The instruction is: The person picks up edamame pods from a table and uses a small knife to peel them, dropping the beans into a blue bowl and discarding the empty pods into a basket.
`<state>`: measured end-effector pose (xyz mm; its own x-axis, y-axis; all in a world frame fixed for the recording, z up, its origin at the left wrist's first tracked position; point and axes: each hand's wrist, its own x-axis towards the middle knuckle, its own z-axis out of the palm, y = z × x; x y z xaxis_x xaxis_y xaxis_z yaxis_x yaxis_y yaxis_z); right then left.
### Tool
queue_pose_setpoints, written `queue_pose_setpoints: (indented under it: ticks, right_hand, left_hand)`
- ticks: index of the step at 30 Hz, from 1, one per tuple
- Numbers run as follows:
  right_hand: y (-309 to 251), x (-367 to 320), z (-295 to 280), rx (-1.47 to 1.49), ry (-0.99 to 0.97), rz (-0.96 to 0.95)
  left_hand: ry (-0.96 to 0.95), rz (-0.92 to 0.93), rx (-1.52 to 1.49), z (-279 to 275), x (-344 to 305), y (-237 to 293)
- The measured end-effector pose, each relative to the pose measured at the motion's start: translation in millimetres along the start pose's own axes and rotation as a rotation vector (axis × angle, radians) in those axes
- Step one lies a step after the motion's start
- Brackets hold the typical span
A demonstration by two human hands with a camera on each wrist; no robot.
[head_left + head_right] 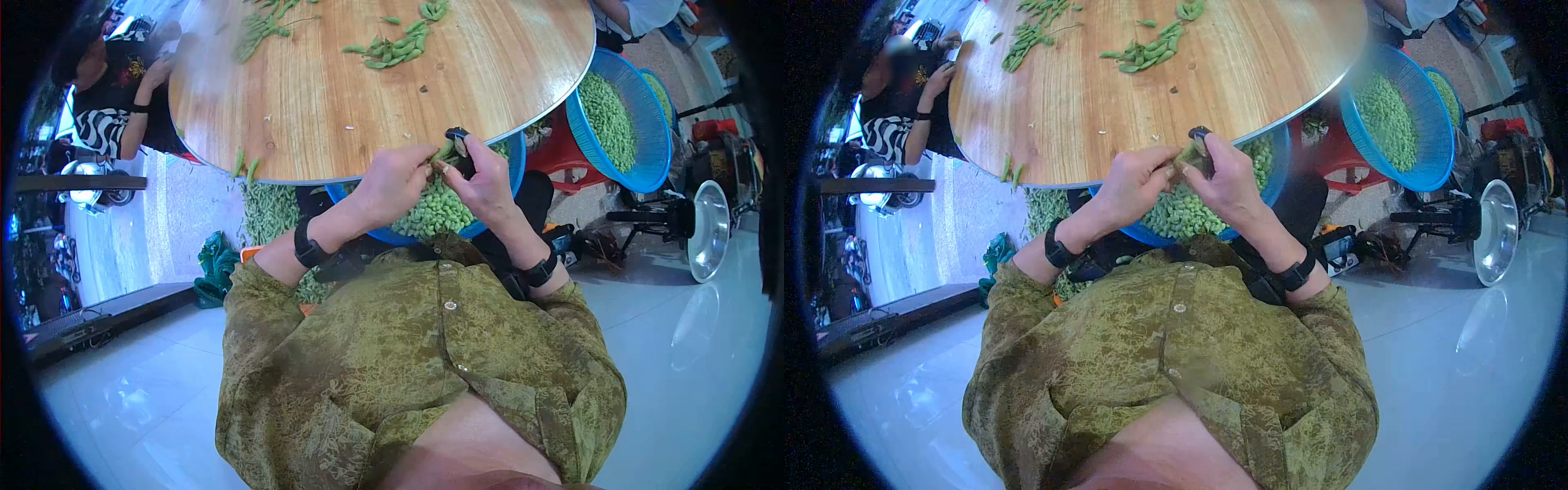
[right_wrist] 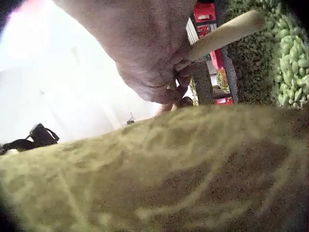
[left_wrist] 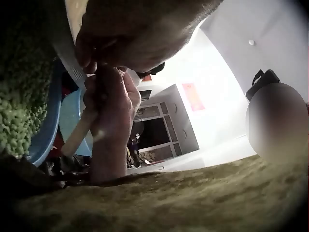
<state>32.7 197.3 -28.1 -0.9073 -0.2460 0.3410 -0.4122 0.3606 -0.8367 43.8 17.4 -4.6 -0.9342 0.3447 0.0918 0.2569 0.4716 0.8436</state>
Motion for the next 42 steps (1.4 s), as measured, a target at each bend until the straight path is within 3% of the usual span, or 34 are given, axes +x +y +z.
queue_pose_setpoints:
  ticks: [2,4,6,9,15,17,20,23,30,34,39,42]
  right_hand:
    - [1.4,0.1,1.5,-0.016,-0.026,0.008]
    - [2.6,-0.2,1.7,-0.143,-0.042,-0.137]
    - [4.3,-1.5,-3.2,-0.134,-0.1,-0.117]
    - [1.6,-2.8,-4.9,-0.129,-0.161,-0.08]
    - [-5.8,-7.5,-8.0,-0.11,-0.234,-0.03]
    - [-4.3,-7.9,-5.7,-0.195,-0.237,-0.117]
    - [-8.6,-7.6,-10.3,-0.191,-0.307,-0.099]
    - [-10.2,-13.2,-0.9,-0.172,-0.161,-0.128]
    - [-2.2,-21.2,2.5,-0.305,-0.122,-0.138]
    - [7.8,-23.3,4.7,-0.232,-0.186,-0.146]
    - [5.8,-22.8,12.1,-0.092,-0.259,-0.147]
    - [20.9,-25.0,10.6,-0.147,-0.283,-0.149]
  left_hand:
    - [-0.028,-0.031,0.021,2.1,-1.7,-4.1]
    - [-0.058,-0.056,0.043,1.0,-2.9,-0.1]
    - [-0.081,-0.21,-0.069,-2.9,-4.9,10.5]
    - [-0.033,-0.088,0.063,3.5,-8.8,7.5]
    - [-0.082,-0.174,-0.125,11.8,-16.2,7.5]
    - [-0.096,-0.184,-0.103,10.7,-16.5,9.8]
    - [-0.093,-0.178,-0.09,11.7,-16.2,8.9]
    - [-0.088,-0.18,-0.089,8.4,-13.8,15.0]
    - [-0.032,-0.06,0.083,15.7,-25.0,16.9]
    - [-0.076,-0.13,0.034,13.4,-25.1,13.7]
    - [-0.093,-0.075,0.149,-7.4,-44.0,5.5]
    - [-0.297,-0.176,0.53,-53.2,-70.8,-3.1]
